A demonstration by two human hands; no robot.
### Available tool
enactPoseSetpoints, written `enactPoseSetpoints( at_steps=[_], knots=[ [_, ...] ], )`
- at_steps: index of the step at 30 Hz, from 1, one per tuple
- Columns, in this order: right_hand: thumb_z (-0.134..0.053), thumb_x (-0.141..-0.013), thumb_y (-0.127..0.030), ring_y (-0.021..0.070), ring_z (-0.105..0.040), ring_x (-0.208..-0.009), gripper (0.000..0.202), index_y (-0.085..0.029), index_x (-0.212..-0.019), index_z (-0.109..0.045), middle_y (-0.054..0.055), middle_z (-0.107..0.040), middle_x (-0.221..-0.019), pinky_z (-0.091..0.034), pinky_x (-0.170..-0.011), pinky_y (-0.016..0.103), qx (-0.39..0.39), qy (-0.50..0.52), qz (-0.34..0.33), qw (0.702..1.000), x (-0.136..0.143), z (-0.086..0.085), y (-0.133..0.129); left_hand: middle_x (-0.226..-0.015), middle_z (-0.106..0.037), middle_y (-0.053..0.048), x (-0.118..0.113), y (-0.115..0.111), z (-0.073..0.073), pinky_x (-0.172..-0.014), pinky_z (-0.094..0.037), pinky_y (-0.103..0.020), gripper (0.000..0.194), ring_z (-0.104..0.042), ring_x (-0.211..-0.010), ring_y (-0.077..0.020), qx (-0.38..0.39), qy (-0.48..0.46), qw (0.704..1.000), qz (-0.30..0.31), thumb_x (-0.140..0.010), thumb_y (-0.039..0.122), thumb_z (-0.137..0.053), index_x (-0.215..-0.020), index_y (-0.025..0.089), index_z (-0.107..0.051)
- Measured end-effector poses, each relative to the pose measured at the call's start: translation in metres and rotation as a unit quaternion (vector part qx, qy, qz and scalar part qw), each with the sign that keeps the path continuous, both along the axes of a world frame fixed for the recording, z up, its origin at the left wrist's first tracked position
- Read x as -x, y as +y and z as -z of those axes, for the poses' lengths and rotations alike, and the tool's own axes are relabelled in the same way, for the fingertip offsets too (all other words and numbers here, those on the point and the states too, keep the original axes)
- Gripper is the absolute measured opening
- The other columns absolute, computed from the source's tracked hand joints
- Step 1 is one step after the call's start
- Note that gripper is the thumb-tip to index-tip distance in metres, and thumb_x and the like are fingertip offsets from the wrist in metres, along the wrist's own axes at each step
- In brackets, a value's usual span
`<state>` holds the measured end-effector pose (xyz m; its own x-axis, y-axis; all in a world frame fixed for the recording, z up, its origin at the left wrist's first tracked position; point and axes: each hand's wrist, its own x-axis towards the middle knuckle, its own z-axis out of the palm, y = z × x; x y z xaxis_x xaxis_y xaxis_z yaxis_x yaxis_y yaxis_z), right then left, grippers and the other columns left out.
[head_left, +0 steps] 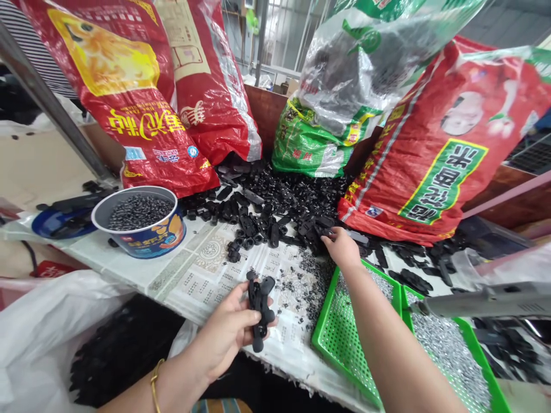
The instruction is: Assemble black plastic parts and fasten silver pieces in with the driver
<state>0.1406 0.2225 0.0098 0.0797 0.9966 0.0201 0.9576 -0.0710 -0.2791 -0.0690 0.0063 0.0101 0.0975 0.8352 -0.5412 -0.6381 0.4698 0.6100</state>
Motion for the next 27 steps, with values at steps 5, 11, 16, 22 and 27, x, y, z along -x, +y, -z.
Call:
enactPoseSetpoints(
  at_steps=[5,11,16,22,27],
  knots=[
    [-0.051,-0.085,-0.035,0.0169,-0.058,-0.091,0.032,-0.016,-0.111,-0.053,0.007,-0.057,-0.108,-0.050,-0.077,0.038,0.090,0.058,0.019,0.994,-0.002,0.006,0.018,-0.098,-0.060,-0.006,0.001,0.001,-0.002,-0.055,-0.044,-0.022,0.052,-0.066,-0.082,-0.0203,-0.008,0.021,1.000,-0.005,-0.068,0.008,-0.058,-0.114,0.023,-0.040],
    [-0.051,-0.085,-0.034,0.0140,-0.059,-0.081,0.031,-0.015,-0.109,-0.053,0.006,-0.059,-0.100,-0.051,-0.070,0.033,0.093,0.124,0.040,0.987,-0.005,0.007,0.017,-0.103,-0.060,-0.007,0.003,0.002,-0.002,-0.051,-0.043,-0.020,0.054,-0.066,-0.081,-0.0199,-0.004,0.016,1.000,-0.005,-0.068,0.008,-0.058,-0.116,0.023,-0.038],
    [-0.059,-0.074,-0.027,0.0152,-0.059,-0.068,0.021,-0.019,-0.093,-0.059,0.003,-0.062,-0.077,-0.048,-0.066,0.029,0.001,0.180,0.033,0.983,-0.002,-0.010,-0.003,-0.102,-0.060,-0.008,0.003,0.005,-0.002,-0.055,-0.045,-0.023,0.050,-0.066,-0.081,-0.0210,-0.015,0.016,1.000,-0.022,-0.068,0.007,-0.058,-0.112,0.022,-0.040],
    [-0.055,-0.073,-0.038,0.0175,-0.063,-0.068,0.030,-0.018,-0.095,-0.056,0.003,-0.064,-0.075,-0.050,-0.063,0.029,0.021,0.343,-0.009,0.939,0.026,-0.020,-0.079,-0.107,-0.059,-0.008,0.001,0.006,-0.001,-0.056,-0.046,-0.023,0.046,-0.063,-0.083,-0.0183,-0.043,0.020,0.998,-0.052,-0.067,0.005,-0.058,-0.108,0.021,-0.043],
    [-0.069,-0.065,-0.035,0.0174,-0.064,-0.063,0.066,-0.029,-0.125,-0.043,0.000,-0.063,-0.079,-0.051,-0.058,0.031,0.064,0.565,0.000,0.823,0.055,-0.013,-0.148,-0.102,-0.059,-0.007,-0.003,0.005,-0.002,-0.061,-0.048,-0.026,0.055,-0.060,-0.084,-0.0177,-0.049,0.023,0.997,-0.060,-0.066,0.007,-0.060,-0.115,0.023,-0.041]
  ],
)
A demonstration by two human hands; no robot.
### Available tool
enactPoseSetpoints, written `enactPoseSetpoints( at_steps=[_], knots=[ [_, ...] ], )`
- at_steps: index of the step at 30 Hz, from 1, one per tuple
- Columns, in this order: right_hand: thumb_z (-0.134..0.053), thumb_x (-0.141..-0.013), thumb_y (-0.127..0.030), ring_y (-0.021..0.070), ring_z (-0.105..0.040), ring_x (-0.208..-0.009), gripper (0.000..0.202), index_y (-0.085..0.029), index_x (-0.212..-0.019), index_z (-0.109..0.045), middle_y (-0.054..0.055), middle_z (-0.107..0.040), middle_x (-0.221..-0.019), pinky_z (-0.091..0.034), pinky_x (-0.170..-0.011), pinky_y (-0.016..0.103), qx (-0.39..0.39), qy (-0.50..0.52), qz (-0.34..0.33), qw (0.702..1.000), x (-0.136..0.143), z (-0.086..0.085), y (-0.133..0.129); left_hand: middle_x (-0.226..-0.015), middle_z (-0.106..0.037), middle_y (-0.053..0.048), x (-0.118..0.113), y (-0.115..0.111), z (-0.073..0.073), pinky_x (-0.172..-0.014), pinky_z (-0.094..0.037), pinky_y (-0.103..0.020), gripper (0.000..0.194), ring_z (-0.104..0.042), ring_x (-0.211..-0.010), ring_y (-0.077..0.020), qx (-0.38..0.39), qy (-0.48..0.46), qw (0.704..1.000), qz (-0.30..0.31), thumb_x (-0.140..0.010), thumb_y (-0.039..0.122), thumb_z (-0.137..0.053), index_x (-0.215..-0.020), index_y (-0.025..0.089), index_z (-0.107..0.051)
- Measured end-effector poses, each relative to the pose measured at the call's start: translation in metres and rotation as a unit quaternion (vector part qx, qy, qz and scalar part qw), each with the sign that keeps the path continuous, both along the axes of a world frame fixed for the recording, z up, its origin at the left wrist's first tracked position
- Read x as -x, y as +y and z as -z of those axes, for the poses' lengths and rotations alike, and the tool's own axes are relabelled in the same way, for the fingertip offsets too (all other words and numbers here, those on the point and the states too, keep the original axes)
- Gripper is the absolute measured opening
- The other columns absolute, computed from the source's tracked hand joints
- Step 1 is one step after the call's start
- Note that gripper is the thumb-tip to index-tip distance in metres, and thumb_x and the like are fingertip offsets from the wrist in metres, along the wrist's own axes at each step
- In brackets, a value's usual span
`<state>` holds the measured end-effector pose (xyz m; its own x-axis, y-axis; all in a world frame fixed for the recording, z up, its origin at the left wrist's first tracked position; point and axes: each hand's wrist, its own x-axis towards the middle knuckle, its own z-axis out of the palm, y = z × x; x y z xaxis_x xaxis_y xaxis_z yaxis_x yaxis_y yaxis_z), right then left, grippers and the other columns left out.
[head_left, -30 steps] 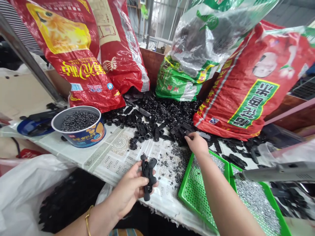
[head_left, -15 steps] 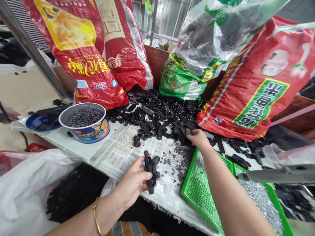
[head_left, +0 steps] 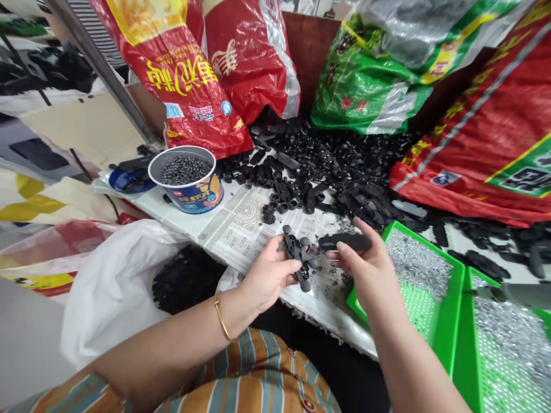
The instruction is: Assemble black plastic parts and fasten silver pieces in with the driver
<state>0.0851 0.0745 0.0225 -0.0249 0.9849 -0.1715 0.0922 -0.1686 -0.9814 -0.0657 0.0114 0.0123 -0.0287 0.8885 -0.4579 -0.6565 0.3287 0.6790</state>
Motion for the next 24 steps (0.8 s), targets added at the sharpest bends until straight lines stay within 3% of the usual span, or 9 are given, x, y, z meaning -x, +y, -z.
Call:
enactPoseSetpoints(
  at_steps=[5,10,12,16,20,24],
  knots=[
    [-0.058,-0.075,-0.042,0.0135,-0.062,-0.065,0.039,-0.026,-0.110,-0.055,0.001,-0.063,-0.087,-0.051,-0.061,0.029,0.060,0.069,-0.021,0.996,0.004,0.012,-0.024,-0.090,-0.060,-0.003,-0.003,-0.003,-0.002,-0.059,-0.049,-0.025,0.056,-0.060,-0.077,-0.0149,0.002,0.029,0.999,-0.016,-0.066,0.006,-0.060,-0.116,0.022,-0.039],
    [-0.067,-0.069,-0.037,0.0093,-0.055,-0.058,0.038,-0.025,-0.104,-0.060,-0.002,-0.061,-0.077,-0.048,-0.061,0.026,0.028,-0.046,0.004,0.999,-0.007,0.012,-0.031,-0.094,-0.061,-0.004,-0.004,-0.004,-0.001,-0.060,-0.050,-0.026,0.054,-0.061,-0.079,-0.0157,-0.018,0.048,0.998,-0.022,-0.068,0.006,-0.057,-0.116,0.022,-0.037],
    [-0.069,-0.067,-0.036,0.0113,-0.059,-0.063,0.038,-0.023,-0.101,-0.061,0.000,-0.063,-0.081,-0.049,-0.063,0.026,0.031,-0.031,0.043,0.998,-0.011,0.011,-0.037,-0.100,-0.061,-0.005,-0.004,-0.005,0.000,-0.059,-0.050,-0.025,0.054,-0.062,-0.082,-0.0164,-0.031,0.052,0.998,-0.025,-0.069,0.008,-0.058,-0.117,0.023,-0.036],
    [-0.073,-0.062,-0.033,0.0116,-0.063,-0.068,0.034,-0.023,-0.093,-0.062,0.001,-0.064,-0.088,-0.051,-0.064,0.024,0.079,0.098,0.136,0.983,-0.014,0.008,-0.057,-0.109,-0.059,-0.006,-0.004,-0.005,0.002,-0.056,-0.050,-0.023,0.056,-0.061,-0.085,-0.0177,-0.039,0.082,0.995,-0.034,-0.070,0.013,-0.061,-0.118,0.026,-0.036],
    [-0.076,-0.058,-0.033,0.0111,-0.062,-0.064,0.037,-0.023,-0.090,-0.063,-0.001,-0.064,-0.081,-0.050,-0.063,0.023,0.142,0.148,0.105,0.973,-0.003,0.007,-0.073,-0.103,-0.061,-0.004,-0.008,-0.005,0.007,-0.057,-0.050,-0.022,0.059,-0.061,-0.082,-0.0165,-0.066,0.104,0.991,-0.046,-0.071,0.015,-0.062,-0.122,0.028,-0.036],
    [-0.075,-0.060,-0.035,0.0085,-0.054,-0.061,0.029,-0.022,-0.082,-0.060,-0.005,-0.059,-0.067,-0.044,-0.061,0.020,0.115,0.107,0.063,0.986,0.011,0.011,-0.074,-0.100,-0.061,-0.002,-0.012,-0.007,0.014,-0.069,-0.049,-0.024,0.057,-0.060,-0.083,-0.0140,-0.095,0.110,0.987,-0.064,-0.073,0.015,-0.062,-0.122,0.029,-0.039]
  ],
)
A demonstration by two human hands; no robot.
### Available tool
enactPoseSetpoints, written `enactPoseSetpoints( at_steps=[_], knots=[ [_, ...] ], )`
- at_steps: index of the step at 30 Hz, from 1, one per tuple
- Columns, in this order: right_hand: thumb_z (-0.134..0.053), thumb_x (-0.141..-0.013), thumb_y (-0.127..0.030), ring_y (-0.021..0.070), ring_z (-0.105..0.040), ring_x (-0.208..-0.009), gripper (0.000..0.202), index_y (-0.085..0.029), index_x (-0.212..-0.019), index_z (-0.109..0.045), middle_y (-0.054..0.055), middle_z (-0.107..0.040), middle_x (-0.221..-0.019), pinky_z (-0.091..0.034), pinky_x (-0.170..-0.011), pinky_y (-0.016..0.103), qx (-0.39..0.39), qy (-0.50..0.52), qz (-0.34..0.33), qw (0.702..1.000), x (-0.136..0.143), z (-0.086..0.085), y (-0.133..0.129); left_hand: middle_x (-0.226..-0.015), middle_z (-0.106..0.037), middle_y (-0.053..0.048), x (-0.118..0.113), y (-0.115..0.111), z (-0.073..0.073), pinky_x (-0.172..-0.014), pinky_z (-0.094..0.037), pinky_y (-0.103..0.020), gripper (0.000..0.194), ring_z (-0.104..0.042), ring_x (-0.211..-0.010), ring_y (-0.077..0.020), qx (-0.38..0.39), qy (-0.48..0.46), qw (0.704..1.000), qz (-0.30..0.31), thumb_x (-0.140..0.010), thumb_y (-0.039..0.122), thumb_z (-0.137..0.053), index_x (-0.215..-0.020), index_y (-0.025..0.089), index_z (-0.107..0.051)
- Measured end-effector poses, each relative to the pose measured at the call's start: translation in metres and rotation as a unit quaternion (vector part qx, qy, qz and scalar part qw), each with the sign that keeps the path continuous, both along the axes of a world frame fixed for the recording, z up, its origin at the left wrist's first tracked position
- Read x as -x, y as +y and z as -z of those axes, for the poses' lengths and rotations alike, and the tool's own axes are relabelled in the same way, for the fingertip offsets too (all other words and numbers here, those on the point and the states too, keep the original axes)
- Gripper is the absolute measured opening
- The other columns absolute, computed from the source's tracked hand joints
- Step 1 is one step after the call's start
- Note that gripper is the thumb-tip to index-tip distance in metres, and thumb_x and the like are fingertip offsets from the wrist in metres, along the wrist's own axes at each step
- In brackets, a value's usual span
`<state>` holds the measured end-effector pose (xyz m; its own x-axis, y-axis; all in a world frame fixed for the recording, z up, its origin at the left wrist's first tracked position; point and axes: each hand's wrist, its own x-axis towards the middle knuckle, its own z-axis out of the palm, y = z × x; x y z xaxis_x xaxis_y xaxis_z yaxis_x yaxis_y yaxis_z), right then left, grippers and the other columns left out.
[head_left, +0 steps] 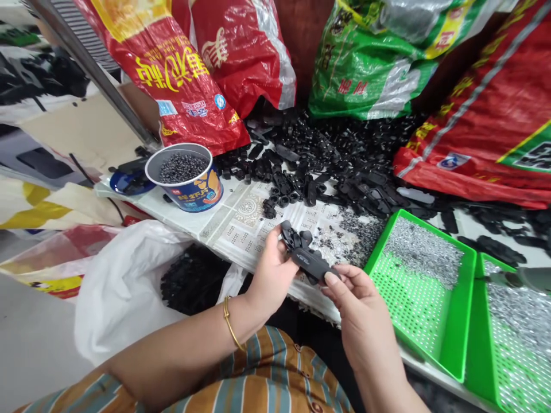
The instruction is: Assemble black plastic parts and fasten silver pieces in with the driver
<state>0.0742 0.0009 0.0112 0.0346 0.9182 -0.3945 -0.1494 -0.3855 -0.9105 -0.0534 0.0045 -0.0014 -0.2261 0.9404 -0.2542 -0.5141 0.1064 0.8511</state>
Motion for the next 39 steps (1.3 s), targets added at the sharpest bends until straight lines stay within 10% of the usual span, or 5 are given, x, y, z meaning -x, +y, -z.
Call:
enactPoseSetpoints(
  at_steps=[30,39],
  knots=[
    [-0.075,-0.058,-0.038,0.0071,-0.038,-0.054,0.032,-0.019,-0.065,-0.050,-0.007,-0.047,-0.058,-0.031,-0.052,0.020,-0.002,0.002,-0.032,0.999,0.023,0.016,0.015,-0.105,-0.054,-0.002,-0.002,-0.010,0.003,-0.073,-0.049,-0.027,0.025,-0.057,-0.092,-0.0146,0.022,-0.023,0.998,-0.048,-0.081,0.034,-0.055,-0.102,0.026,-0.044],
    [-0.067,-0.066,-0.047,0.0095,-0.049,-0.053,0.033,-0.019,-0.080,-0.056,-0.003,-0.057,-0.064,-0.041,-0.052,0.022,0.042,0.005,-0.103,0.994,0.021,0.017,0.013,-0.104,-0.060,-0.003,-0.006,-0.004,-0.001,-0.090,-0.043,-0.033,0.015,-0.056,-0.103,-0.0171,-0.039,-0.159,0.984,-0.064,-0.080,0.020,-0.057,-0.095,0.020,-0.054]
  ],
)
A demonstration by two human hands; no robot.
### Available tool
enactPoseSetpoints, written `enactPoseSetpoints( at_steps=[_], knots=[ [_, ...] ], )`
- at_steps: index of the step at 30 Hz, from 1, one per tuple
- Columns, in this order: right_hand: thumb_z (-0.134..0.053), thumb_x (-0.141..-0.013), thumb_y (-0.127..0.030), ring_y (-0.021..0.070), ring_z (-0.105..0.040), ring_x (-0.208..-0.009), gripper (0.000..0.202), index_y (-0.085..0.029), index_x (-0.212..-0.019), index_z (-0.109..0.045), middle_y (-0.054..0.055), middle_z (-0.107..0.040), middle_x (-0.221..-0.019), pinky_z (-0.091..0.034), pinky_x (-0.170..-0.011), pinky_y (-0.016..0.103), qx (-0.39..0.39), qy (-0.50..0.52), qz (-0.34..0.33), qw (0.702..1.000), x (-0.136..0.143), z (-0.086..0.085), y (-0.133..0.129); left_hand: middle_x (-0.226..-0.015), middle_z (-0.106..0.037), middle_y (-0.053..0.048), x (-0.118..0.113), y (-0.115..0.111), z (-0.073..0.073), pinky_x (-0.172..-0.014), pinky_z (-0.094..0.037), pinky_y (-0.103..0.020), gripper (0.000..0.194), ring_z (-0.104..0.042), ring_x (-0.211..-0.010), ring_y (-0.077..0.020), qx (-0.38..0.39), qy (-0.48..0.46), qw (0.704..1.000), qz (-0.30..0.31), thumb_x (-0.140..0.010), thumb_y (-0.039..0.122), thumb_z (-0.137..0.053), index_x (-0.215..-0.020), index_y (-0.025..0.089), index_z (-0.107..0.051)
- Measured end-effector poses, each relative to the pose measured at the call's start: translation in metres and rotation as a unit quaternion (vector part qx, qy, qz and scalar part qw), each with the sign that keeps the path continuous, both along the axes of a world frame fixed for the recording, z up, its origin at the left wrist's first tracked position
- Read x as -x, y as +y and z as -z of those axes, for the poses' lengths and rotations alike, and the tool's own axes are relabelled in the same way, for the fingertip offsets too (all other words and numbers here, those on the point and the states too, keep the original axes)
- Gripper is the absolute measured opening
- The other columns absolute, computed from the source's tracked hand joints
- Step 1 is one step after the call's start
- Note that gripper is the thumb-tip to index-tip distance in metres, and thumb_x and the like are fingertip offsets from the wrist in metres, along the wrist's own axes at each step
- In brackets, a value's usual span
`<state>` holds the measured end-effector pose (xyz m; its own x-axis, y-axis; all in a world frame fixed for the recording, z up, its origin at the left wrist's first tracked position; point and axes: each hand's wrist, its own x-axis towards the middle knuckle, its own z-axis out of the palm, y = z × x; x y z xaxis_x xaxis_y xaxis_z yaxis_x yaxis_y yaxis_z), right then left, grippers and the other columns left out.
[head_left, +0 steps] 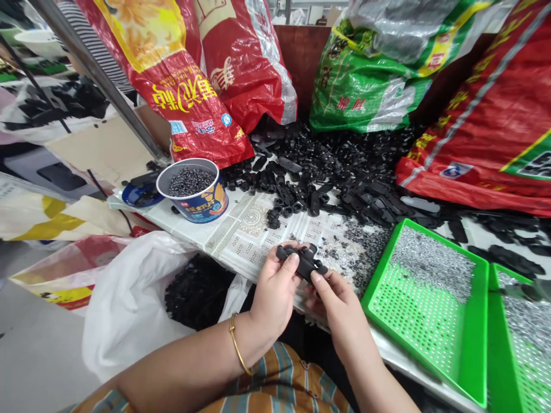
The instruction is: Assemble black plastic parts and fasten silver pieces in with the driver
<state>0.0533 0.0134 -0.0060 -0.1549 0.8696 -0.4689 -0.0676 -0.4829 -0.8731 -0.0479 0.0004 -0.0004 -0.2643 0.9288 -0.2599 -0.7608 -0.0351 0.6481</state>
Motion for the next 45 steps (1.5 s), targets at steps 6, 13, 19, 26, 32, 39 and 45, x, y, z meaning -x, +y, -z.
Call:
enactPoseSetpoints(
  at_steps=[6,13,19,26,32,39,45],
  knots=[
    [-0.064,-0.072,-0.044,0.0079,-0.051,-0.057,0.030,-0.019,-0.086,-0.056,-0.004,-0.056,-0.064,-0.045,-0.057,0.020,0.003,0.120,0.067,0.991,0.005,0.001,-0.005,-0.095,-0.063,-0.001,0.001,-0.005,0.002,-0.078,-0.046,-0.028,0.020,-0.060,-0.083,-0.0129,0.017,0.052,0.998,-0.019,-0.077,0.022,-0.062,-0.096,0.021,-0.060],
    [-0.064,-0.073,-0.040,0.0073,-0.044,-0.055,0.025,-0.023,-0.087,-0.054,-0.006,-0.049,-0.068,-0.046,-0.055,0.022,-0.053,0.125,0.100,0.986,0.004,0.012,-0.004,-0.098,-0.062,-0.001,0.000,-0.011,0.002,-0.079,-0.047,-0.028,0.017,-0.059,-0.089,-0.0141,0.027,0.058,0.998,-0.024,-0.076,0.021,-0.063,-0.093,0.021,-0.062],
    [-0.054,-0.080,-0.042,0.0092,-0.048,-0.056,0.020,-0.023,-0.086,-0.052,-0.004,-0.048,-0.066,-0.043,-0.053,0.022,-0.145,-0.027,0.012,0.989,0.002,0.005,-0.010,-0.082,-0.062,0.000,0.009,0.006,-0.002,-0.070,-0.048,-0.023,0.013,-0.060,-0.077,-0.0107,0.039,-0.013,0.999,-0.032,-0.074,0.021,-0.064,-0.084,0.016,-0.057],
    [-0.049,-0.085,-0.027,0.0175,-0.054,-0.095,0.023,-0.026,-0.107,-0.054,0.005,-0.056,-0.102,-0.046,-0.080,0.032,-0.414,-0.199,-0.175,0.871,-0.034,-0.013,0.009,-0.066,-0.058,0.001,0.022,0.005,-0.012,-0.048,-0.043,-0.020,0.017,-0.055,-0.051,-0.0089,0.136,-0.064,0.969,0.198,-0.072,0.021,-0.066,-0.082,0.015,-0.053],
    [-0.056,-0.081,-0.029,0.0209,-0.047,-0.115,0.027,-0.026,-0.108,-0.053,0.007,-0.054,-0.119,-0.040,-0.096,0.040,-0.504,-0.220,-0.282,0.786,-0.048,-0.023,0.028,-0.066,-0.058,0.000,0.020,-0.003,-0.005,-0.047,-0.042,-0.016,0.023,-0.056,-0.051,-0.0078,0.105,-0.134,0.923,0.344,-0.076,0.027,-0.062,-0.095,0.016,-0.056],
    [-0.062,-0.076,-0.034,0.0243,-0.051,-0.109,0.019,-0.021,-0.088,-0.055,0.006,-0.066,-0.091,-0.042,-0.091,0.043,-0.555,-0.308,-0.242,0.734,-0.056,-0.027,0.032,-0.093,-0.062,-0.004,0.057,-0.003,-0.014,-0.077,-0.045,-0.028,0.022,-0.059,-0.084,-0.0143,-0.005,0.324,0.925,0.197,-0.082,0.034,-0.052,-0.093,0.018,-0.061],
    [-0.061,-0.077,-0.034,0.0239,-0.054,-0.101,0.017,-0.021,-0.086,-0.055,0.004,-0.066,-0.088,-0.036,-0.094,0.048,-0.543,-0.336,-0.229,0.735,-0.055,-0.025,0.027,-0.089,-0.061,-0.004,0.062,-0.008,-0.024,-0.077,-0.042,-0.027,0.017,-0.056,-0.083,-0.0143,-0.154,0.661,0.713,0.175,-0.077,0.026,-0.059,-0.092,0.016,-0.058]
  ],
)
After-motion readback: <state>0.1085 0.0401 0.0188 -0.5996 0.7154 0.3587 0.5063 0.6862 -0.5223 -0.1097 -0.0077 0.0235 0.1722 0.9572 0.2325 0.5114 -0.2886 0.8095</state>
